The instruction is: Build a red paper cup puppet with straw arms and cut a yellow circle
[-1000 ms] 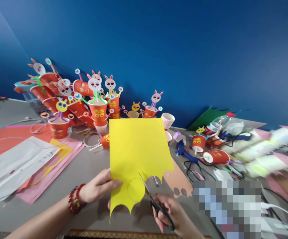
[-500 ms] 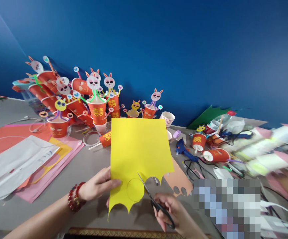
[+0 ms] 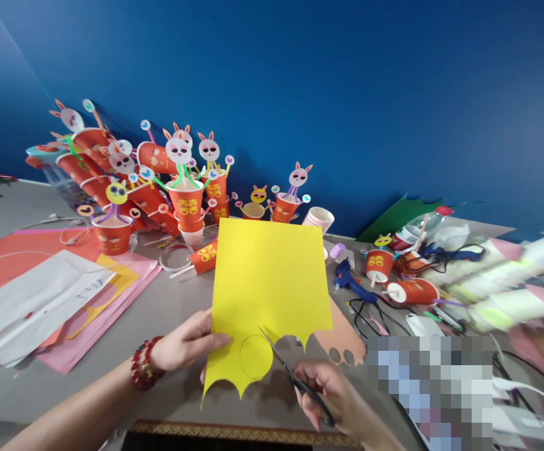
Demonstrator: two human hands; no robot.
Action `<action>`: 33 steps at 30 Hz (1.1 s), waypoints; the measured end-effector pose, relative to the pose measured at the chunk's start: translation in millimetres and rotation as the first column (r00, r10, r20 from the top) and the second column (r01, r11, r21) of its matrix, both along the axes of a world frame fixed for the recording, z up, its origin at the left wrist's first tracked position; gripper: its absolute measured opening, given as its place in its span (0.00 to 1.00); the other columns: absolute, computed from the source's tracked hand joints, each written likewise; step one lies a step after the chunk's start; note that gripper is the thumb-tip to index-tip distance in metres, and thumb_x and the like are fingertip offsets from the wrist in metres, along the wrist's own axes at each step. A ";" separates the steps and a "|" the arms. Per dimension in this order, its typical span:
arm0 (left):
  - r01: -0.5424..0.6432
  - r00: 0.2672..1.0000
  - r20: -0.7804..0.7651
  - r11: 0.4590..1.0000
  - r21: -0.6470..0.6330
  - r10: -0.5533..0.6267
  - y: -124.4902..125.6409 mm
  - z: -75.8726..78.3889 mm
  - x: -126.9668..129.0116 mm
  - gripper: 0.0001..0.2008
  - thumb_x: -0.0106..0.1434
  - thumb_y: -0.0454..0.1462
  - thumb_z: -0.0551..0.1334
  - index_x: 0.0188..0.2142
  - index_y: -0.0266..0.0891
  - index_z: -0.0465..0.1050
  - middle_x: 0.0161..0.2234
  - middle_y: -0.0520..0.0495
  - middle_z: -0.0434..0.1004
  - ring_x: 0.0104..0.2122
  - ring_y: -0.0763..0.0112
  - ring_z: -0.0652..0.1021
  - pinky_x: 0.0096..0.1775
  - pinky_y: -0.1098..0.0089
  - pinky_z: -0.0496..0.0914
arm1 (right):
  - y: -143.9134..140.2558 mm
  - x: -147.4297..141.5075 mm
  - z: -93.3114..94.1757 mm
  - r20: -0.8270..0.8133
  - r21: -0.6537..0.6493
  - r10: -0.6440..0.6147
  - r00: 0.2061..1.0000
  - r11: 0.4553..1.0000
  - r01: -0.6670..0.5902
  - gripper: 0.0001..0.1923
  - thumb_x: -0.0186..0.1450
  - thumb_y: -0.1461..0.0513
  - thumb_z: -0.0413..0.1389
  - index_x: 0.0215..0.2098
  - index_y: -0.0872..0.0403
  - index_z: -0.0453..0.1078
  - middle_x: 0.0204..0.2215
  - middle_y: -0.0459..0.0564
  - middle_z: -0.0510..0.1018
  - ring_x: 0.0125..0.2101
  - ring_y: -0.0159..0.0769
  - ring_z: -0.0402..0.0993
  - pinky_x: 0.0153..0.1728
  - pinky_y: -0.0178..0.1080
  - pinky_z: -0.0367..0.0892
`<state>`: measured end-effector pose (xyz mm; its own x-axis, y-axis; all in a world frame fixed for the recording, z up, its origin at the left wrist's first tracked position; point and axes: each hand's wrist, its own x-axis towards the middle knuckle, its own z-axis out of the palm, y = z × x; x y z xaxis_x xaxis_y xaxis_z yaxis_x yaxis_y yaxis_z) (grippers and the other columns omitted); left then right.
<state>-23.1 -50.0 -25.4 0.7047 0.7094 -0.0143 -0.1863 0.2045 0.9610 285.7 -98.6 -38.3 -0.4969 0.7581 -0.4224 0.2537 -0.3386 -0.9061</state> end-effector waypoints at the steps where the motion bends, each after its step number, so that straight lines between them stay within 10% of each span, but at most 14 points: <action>1: 0.003 1.000 -0.001 1.000 0.003 -0.003 0.0 0.1 -0.2 0.14 0.69 0.42 0.59 0.46 0.34 0.74 0.30 0.43 0.81 0.17 0.77 0.76 0.20 0.79 0.71 | 0.1 0.2 0.4 0.002 -0.009 0.002 1.000 1.000 -0.002 0.24 0.54 0.45 0.63 0.22 0.55 0.63 0.13 0.41 0.67 0.13 0.24 0.61 0.16 0.29 0.51; 10: 0.008 1.000 0.016 0.999 -0.034 -0.008 -0.9 0.8 -1.5 0.14 0.68 0.42 0.60 0.49 0.36 0.72 0.30 0.44 0.81 0.17 0.79 0.75 0.19 0.81 0.69 | 3.8 -3.5 18.5 0.066 -0.051 -0.003 0.998 0.999 0.006 0.10 0.52 0.59 0.58 0.21 0.54 0.62 0.12 0.38 0.67 0.13 0.22 0.58 0.16 0.27 0.52; 33: 0.017 0.999 0.048 1.000 -0.022 -0.016 0.7 2.8 -3.9 0.16 0.68 0.41 0.61 0.52 0.36 0.70 0.32 0.43 0.82 0.16 0.78 0.75 0.14 0.82 0.61 | 11.9 0.8 21.1 0.073 -0.075 0.065 0.995 0.995 -0.059 0.15 0.52 0.56 0.62 0.20 0.54 0.62 0.11 0.38 0.67 0.12 0.22 0.59 0.14 0.26 0.51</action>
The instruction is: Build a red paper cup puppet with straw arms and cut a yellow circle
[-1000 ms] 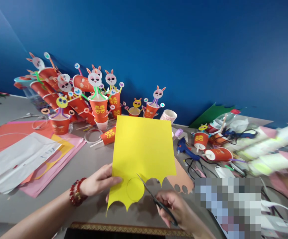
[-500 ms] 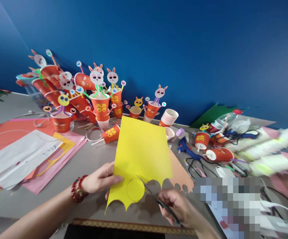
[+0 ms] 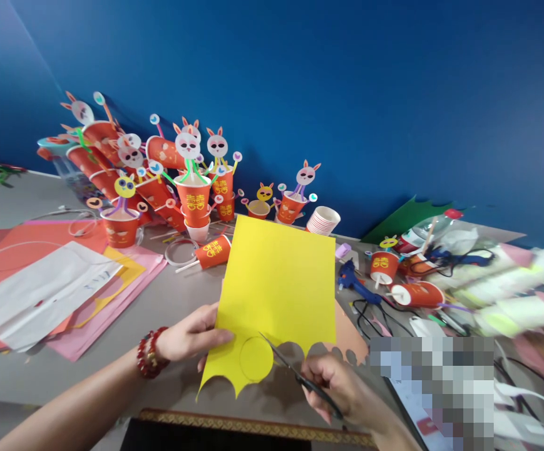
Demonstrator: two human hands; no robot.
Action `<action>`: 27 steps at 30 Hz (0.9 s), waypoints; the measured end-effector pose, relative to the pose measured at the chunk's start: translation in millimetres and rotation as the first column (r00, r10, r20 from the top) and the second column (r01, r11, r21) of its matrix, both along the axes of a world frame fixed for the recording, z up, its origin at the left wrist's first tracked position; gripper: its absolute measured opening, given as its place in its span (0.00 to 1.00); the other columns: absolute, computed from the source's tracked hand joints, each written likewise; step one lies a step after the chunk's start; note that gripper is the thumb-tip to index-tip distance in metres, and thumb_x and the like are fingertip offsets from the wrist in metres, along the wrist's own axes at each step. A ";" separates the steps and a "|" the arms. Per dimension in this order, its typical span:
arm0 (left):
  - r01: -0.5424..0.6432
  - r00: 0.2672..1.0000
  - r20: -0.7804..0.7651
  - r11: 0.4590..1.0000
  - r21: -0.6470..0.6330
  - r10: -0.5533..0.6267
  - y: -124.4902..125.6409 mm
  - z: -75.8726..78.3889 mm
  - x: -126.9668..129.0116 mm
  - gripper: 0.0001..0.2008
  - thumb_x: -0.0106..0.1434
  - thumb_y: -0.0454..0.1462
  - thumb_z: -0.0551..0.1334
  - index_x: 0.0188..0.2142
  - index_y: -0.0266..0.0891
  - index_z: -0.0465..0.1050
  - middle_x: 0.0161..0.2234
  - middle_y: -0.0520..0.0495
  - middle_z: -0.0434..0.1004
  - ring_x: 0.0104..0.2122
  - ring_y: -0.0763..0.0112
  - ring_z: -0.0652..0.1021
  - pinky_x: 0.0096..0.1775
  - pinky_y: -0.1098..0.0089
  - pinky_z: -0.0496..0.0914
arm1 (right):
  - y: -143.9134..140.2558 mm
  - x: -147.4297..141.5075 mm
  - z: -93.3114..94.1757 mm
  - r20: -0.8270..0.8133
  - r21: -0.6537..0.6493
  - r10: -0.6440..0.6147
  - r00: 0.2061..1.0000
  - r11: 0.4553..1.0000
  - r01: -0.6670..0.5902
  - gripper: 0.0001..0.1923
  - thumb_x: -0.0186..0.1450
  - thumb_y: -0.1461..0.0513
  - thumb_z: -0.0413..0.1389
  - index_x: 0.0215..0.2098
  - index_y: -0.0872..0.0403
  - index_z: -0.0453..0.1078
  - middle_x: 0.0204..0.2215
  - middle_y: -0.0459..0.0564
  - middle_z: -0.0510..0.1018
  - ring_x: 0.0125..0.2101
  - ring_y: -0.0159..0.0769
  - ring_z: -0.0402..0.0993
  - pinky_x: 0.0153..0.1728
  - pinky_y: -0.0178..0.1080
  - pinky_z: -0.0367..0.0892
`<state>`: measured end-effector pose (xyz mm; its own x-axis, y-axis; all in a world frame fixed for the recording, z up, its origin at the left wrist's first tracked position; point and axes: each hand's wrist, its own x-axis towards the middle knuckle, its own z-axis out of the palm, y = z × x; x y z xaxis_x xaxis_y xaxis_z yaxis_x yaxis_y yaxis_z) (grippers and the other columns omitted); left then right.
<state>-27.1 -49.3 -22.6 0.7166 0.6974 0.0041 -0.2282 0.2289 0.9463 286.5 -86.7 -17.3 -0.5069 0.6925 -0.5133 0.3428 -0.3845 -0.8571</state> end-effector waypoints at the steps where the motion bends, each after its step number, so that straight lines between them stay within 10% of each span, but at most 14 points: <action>1: 0.004 1.000 -0.007 1.000 0.003 -0.004 -0.2 -0.2 -0.4 0.16 0.68 0.41 0.61 0.52 0.36 0.70 0.31 0.44 0.82 0.16 0.78 0.75 0.14 0.82 0.62 | 0.0 -0.4 1.2 0.019 0.000 0.001 1.000 1.000 -0.001 0.14 0.52 0.56 0.61 0.20 0.54 0.62 0.11 0.38 0.67 0.12 0.22 0.59 0.14 0.26 0.51; 27: 0.011 0.999 -0.042 1.000 0.019 -0.011 -0.9 2.1 -1.9 0.15 0.67 0.41 0.62 0.50 0.37 0.71 0.29 0.46 0.80 0.14 0.80 0.71 0.13 0.82 0.59 | 3.1 5.0 10.5 0.093 0.033 0.097 0.991 0.994 -0.100 0.11 0.57 0.61 0.59 0.20 0.55 0.63 0.12 0.39 0.67 0.13 0.24 0.61 0.16 0.27 0.53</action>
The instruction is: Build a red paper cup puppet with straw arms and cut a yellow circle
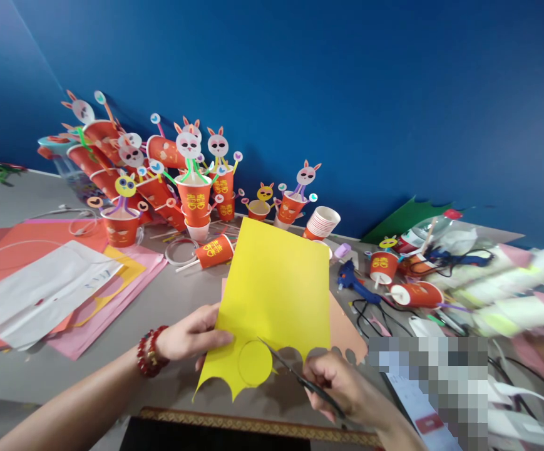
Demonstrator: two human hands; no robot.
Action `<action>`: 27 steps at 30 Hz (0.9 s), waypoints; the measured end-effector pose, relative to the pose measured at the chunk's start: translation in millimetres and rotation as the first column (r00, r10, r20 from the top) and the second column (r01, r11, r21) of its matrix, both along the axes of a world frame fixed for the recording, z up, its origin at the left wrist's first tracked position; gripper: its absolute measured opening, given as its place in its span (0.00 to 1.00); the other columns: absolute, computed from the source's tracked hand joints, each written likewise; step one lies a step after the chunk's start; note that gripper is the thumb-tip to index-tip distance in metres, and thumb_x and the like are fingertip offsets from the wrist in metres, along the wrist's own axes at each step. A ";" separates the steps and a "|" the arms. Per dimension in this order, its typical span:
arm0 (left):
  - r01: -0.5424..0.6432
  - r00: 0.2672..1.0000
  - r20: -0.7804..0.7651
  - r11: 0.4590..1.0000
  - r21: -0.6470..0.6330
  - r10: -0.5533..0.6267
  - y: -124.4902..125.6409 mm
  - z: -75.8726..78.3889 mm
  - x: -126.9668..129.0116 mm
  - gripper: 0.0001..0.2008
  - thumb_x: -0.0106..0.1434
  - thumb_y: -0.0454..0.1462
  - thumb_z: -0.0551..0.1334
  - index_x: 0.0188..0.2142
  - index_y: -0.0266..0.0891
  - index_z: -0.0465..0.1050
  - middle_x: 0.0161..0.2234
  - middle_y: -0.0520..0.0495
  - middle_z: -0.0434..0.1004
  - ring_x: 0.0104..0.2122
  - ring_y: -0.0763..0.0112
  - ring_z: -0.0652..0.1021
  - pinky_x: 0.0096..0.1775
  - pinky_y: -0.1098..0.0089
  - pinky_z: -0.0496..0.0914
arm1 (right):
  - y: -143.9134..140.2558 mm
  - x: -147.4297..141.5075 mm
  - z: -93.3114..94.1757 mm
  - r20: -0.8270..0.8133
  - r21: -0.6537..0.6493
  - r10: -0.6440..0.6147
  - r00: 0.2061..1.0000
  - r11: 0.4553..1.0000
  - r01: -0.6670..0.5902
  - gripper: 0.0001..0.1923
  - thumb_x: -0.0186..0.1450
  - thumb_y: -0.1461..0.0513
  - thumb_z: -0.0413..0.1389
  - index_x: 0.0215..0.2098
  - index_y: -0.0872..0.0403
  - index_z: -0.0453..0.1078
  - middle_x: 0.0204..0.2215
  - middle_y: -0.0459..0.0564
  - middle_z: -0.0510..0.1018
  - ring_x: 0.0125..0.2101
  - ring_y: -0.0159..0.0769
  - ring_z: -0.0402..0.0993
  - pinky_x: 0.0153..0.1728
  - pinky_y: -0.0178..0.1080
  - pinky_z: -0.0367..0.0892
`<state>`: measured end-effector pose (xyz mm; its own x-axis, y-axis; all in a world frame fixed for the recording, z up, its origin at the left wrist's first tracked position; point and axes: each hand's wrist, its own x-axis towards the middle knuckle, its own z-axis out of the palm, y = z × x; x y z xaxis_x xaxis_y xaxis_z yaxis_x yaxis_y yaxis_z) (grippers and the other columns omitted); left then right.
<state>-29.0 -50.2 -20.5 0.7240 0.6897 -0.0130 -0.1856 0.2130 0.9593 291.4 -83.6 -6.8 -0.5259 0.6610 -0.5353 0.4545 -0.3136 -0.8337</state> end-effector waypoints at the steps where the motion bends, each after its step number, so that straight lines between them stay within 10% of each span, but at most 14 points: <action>1: 0.004 1.000 -0.003 1.000 0.001 -0.004 -0.2 0.3 0.0 0.15 0.67 0.42 0.62 0.51 0.37 0.71 0.29 0.46 0.80 0.14 0.80 0.71 0.13 0.82 0.59 | 0.1 0.5 0.3 0.000 0.001 0.004 1.000 1.000 -0.004 0.12 0.57 0.61 0.59 0.20 0.55 0.63 0.12 0.39 0.67 0.13 0.24 0.61 0.16 0.26 0.53; 27: 0.033 0.998 -0.059 0.996 0.079 -0.028 -0.1 -0.5 -2.9 0.16 0.67 0.42 0.61 0.51 0.36 0.73 0.31 0.44 0.81 0.15 0.80 0.73 0.14 0.82 0.63 | 8.8 8.3 13.9 0.115 0.219 0.088 0.990 0.969 -0.112 0.21 0.54 0.50 0.67 0.20 0.57 0.69 0.15 0.40 0.67 0.17 0.26 0.60 0.18 0.29 0.47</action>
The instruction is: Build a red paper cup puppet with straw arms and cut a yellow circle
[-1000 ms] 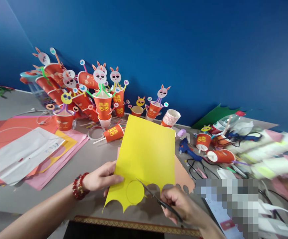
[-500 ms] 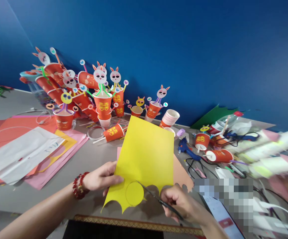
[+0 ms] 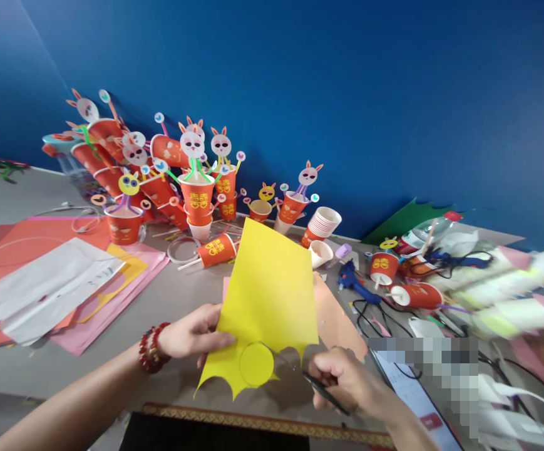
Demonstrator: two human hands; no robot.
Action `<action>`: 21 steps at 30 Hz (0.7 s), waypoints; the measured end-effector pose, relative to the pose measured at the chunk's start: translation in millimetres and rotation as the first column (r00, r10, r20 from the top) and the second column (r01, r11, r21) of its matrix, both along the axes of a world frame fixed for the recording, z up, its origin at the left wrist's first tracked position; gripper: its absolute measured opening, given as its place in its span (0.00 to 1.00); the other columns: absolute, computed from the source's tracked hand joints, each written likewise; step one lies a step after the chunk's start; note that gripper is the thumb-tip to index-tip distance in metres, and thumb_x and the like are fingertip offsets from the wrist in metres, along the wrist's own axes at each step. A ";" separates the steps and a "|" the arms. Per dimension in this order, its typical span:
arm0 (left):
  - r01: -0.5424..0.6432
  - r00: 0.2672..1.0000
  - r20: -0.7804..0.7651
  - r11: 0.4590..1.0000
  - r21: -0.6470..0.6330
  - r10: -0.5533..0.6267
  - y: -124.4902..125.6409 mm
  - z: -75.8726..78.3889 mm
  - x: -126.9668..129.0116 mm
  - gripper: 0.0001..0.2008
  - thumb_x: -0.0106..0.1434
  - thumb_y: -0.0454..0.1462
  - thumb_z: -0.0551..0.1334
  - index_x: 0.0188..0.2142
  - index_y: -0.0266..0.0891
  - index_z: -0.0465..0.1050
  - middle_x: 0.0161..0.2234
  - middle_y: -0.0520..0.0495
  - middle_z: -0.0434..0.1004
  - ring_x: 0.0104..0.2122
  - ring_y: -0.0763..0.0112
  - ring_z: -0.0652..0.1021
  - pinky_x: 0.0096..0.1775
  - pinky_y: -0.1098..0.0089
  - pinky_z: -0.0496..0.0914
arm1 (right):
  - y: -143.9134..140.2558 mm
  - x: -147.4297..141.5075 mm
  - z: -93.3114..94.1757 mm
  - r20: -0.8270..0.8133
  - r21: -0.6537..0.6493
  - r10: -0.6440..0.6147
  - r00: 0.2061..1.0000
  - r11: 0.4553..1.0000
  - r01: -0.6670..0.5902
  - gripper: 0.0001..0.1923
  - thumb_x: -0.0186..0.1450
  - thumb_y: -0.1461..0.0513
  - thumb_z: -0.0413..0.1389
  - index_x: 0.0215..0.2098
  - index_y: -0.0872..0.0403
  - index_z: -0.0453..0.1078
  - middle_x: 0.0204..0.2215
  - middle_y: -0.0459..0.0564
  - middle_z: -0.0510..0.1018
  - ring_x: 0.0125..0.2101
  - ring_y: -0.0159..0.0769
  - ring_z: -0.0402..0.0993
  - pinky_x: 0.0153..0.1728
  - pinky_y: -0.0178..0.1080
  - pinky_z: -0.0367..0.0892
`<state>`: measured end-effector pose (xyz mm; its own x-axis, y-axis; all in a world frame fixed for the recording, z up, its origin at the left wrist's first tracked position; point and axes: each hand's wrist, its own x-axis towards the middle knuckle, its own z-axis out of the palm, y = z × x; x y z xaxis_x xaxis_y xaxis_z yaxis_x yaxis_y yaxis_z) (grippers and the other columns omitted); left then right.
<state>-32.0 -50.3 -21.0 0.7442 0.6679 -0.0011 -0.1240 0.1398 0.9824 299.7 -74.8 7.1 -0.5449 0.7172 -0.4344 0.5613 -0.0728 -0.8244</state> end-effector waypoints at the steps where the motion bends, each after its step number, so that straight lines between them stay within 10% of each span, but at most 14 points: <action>1: -0.002 1.000 0.001 1.000 0.010 0.002 0.2 -0.2 -0.1 0.16 0.67 0.42 0.61 0.51 0.36 0.73 0.32 0.43 0.81 0.16 0.80 0.73 0.15 0.83 0.63 | 0.1 1.1 -0.9 0.009 0.015 0.002 1.000 1.000 -0.003 0.21 0.54 0.50 0.68 0.20 0.57 0.68 0.15 0.40 0.66 0.18 0.26 0.59 0.18 0.29 0.47; 6: -0.005 1.000 0.014 1.000 0.004 0.005 0.7 -0.8 -0.2 0.15 0.67 0.41 0.62 0.50 0.36 0.73 0.34 0.43 0.81 0.17 0.79 0.74 0.15 0.83 0.64 | -4.8 4.4 -5.5 0.070 0.028 -0.035 0.997 0.999 0.033 0.17 0.53 0.57 0.69 0.20 0.57 0.67 0.17 0.40 0.68 0.19 0.26 0.61 0.19 0.28 0.50; 12: -0.009 0.998 0.057 0.999 -0.046 0.012 -0.5 -3.5 1.2 0.15 0.67 0.41 0.62 0.50 0.36 0.72 0.33 0.43 0.81 0.18 0.79 0.75 0.17 0.83 0.67 | -13.7 -8.1 -8.3 -0.043 -0.246 -0.160 0.986 0.958 0.144 0.02 0.54 0.67 0.59 0.25 0.57 0.68 0.21 0.44 0.77 0.20 0.27 0.70 0.21 0.28 0.62; 21: -0.093 0.991 0.080 0.988 -0.120 0.103 -0.2 -5.4 2.3 0.16 0.64 0.43 0.65 0.49 0.37 0.71 0.31 0.46 0.81 0.17 0.81 0.74 0.17 0.84 0.67 | -29.8 -4.1 -21.1 -0.184 -0.444 -0.169 0.968 0.893 0.071 0.27 0.43 0.45 0.69 0.24 0.57 0.67 0.15 0.41 0.73 0.14 0.24 0.67 0.17 0.26 0.58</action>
